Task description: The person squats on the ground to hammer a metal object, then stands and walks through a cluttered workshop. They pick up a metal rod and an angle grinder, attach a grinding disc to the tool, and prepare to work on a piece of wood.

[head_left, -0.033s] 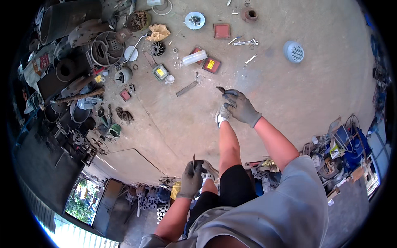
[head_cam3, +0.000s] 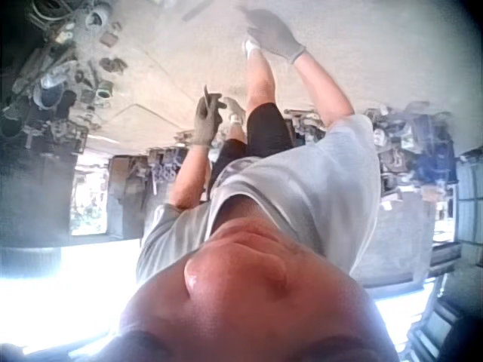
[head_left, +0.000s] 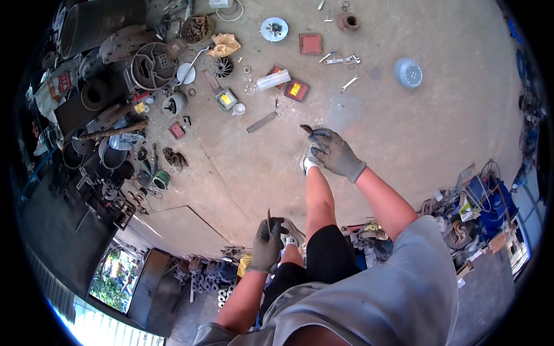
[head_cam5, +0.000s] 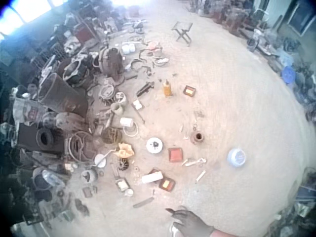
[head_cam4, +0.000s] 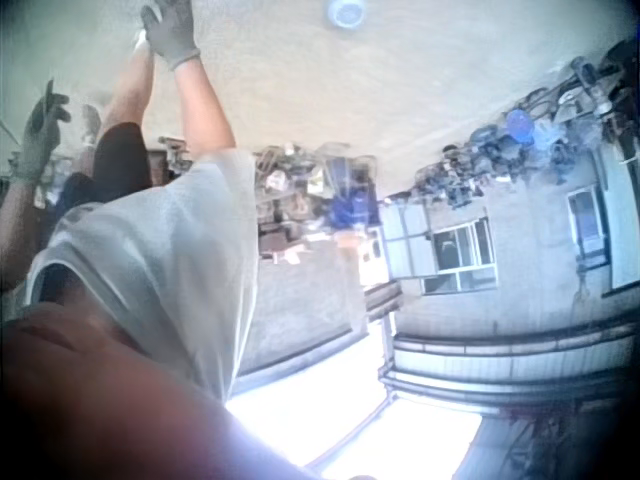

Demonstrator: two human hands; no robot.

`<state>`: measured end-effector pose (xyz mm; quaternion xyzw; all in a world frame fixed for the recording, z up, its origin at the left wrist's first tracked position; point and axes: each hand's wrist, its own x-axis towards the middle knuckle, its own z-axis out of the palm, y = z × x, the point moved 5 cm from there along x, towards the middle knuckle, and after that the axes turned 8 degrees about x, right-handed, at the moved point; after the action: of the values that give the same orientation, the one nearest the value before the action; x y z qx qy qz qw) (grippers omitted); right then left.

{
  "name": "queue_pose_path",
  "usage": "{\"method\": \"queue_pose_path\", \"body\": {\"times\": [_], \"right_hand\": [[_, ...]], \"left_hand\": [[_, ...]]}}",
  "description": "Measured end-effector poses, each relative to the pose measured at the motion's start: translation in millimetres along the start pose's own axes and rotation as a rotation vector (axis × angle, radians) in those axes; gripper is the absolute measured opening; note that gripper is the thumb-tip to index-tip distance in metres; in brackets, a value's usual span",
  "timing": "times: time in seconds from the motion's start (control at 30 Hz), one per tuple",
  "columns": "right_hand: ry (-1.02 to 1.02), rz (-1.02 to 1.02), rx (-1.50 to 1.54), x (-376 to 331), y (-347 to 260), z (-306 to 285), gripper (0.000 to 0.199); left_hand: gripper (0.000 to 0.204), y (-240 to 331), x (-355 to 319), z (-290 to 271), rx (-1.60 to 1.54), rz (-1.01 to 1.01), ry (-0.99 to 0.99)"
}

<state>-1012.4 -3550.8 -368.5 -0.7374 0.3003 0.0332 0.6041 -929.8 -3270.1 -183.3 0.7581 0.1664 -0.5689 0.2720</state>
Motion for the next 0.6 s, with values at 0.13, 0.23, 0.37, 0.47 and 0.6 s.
{"method": "queue_pose_path", "body": {"times": [0.13,0.23,0.37,0.47,0.6], "right_hand": [[-0.031,-0.113,0.205,-67.1,-146.9,9.5,0.037],[-0.084,-0.143,0.236,-115.8,-258.6,25.7,0.039],[-0.081,-0.343,0.177,-169.2,-386.6,65.6,0.043],[0.001,-0.535,-0.047,-224.6,-502.0,109.8,0.042],[0.076,-0.777,-0.127,-285.5,-592.3,160.8,0.043]], "left_hand": [[0.018,23.1,-40.4,-31.6,-0.103,0.257,0.149],[0.017,39.8,-85.9,-65.0,-0.175,0.325,0.163],[0.023,55.9,-172.4,-125.0,-0.380,0.432,0.124],[0.021,56.6,-256.8,-195.7,-0.468,0.652,0.080],[0.017,20.6,-336.3,-280.0,-0.578,0.810,0.018]]}}
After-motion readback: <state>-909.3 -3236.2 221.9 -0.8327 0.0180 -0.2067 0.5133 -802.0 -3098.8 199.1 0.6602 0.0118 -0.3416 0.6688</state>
